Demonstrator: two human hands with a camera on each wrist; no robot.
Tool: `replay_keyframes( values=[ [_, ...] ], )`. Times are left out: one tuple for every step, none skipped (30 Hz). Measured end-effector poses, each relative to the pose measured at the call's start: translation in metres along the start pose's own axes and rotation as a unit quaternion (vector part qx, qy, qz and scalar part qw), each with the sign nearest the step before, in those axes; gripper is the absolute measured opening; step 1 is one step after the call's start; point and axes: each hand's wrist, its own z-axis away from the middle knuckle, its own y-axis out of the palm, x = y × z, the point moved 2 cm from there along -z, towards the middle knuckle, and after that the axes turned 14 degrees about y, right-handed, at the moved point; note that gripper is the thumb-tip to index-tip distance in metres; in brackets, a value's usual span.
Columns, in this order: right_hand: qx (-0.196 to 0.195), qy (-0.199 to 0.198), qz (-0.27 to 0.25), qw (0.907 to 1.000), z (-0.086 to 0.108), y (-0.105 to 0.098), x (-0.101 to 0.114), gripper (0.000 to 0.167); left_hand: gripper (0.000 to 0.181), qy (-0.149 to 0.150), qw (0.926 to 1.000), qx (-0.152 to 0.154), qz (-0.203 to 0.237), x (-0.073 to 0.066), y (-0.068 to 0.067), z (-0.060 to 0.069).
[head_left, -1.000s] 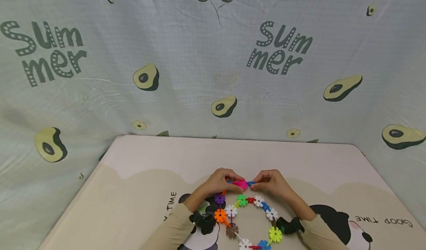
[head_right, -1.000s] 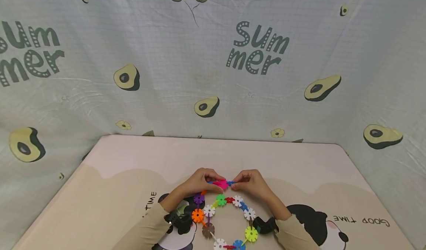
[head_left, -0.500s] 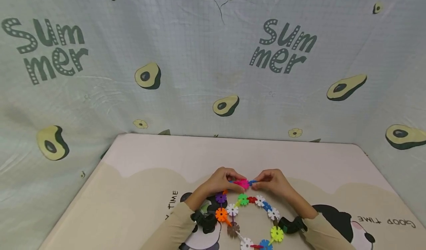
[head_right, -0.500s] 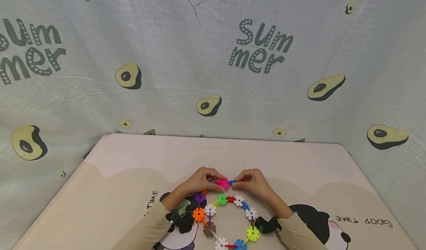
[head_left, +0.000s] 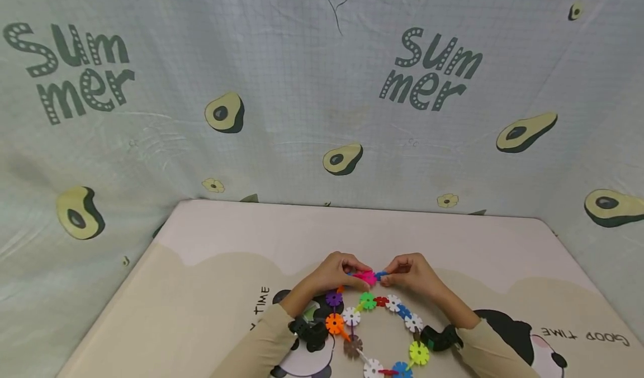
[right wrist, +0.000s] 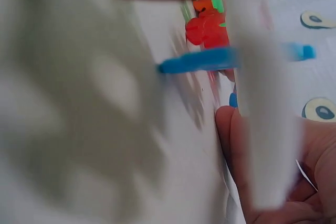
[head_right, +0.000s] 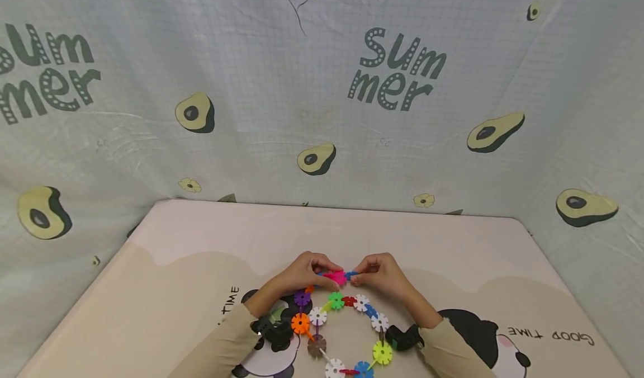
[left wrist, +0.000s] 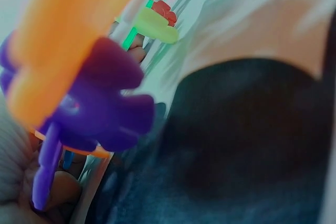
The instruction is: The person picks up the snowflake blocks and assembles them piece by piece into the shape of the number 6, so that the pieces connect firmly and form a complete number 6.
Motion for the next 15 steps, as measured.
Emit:
replay_keyframes(
  values=[
    [0.003,0.001,-0.002,1.0,-0.0001,-0.0002,-0.0001,0.011,0.033,-0.001,1.0,0.0,0.001,0.0004,0.0003,-0.0001],
    [0.005,0.001,-0.004,1.0,-0.0002,-0.0003,-0.0002,0.011,0.033,-0.002,1.0,-0.001,0.002,0.0006,0.0005,-0.0002],
    [0.006,0.001,-0.004,1.0,-0.0002,-0.0004,-0.0003,0.011,0.033,-0.003,1.0,-0.001,0.003,0.0007,0.0008,-0.0003],
    [0.007,0.001,-0.004,1.0,-0.0002,-0.0004,-0.0005,0.011,0.032,-0.002,1.0,-0.001,0.003,0.0008,0.0009,-0.0003],
    [0.005,0.001,-0.002,1.0,-0.0003,-0.0003,-0.0005,0.01,0.033,-0.003,1.0,-0.002,0.004,0.001,0.001,-0.0003],
    [0.003,-0.001,0.001,1.0,-0.0004,-0.0001,-0.0007,0.01,0.032,-0.004,1.0,-0.004,0.005,0.0008,0.001,0.0],
    [0.0,-0.001,0.002,1.0,-0.0005,0.0001,-0.0008,0.01,0.032,-0.005,0.9999,-0.007,0.006,0.0011,0.001,0.0],
    [-0.003,-0.001,0.001,1.0,-0.0004,0.0003,-0.0009,0.01,0.032,-0.006,0.9999,-0.01,0.006,0.0012,0.0009,0.0],
    [-0.007,0.0,0.0,1.0,-0.0004,0.0006,-0.0011,0.01,0.032,-0.007,0.9999,-0.011,0.007,0.0013,0.0009,0.0],
    [-0.011,0.001,-0.001,0.9999,-0.0002,0.0009,-0.0012,0.01,0.032,-0.008,0.9999,-0.013,0.008,0.0016,0.0009,0.0],
    [-0.015,0.002,-0.002,0.9999,-0.0001,0.0013,-0.0013,0.011,0.032,-0.009,0.9998,-0.014,0.009,0.0015,0.0009,0.0],
    [-0.018,0.002,-0.005,0.9998,0.0,0.002,-0.0016,0.011,0.032,-0.009,0.9998,-0.014,0.011,0.0012,0.0007,0.0001],
    [-0.02,0.004,-0.009,0.9998,0.0002,0.0026,-0.002,0.01,0.032,-0.009,0.9998,-0.014,0.012,0.0009,0.0005,0.0001],
    [-0.022,0.003,-0.011,0.9997,0.0003,0.0033,-0.0025,0.01,0.033,-0.01,0.9998,-0.012,0.014,0.0005,0.0003,0.0004],
    [-0.025,0.002,-0.013,0.9996,0.0001,0.0041,-0.0033,0.01,0.033,-0.008,0.9998,-0.011,0.015,0.0,-0.0001,0.0008]
  ],
)
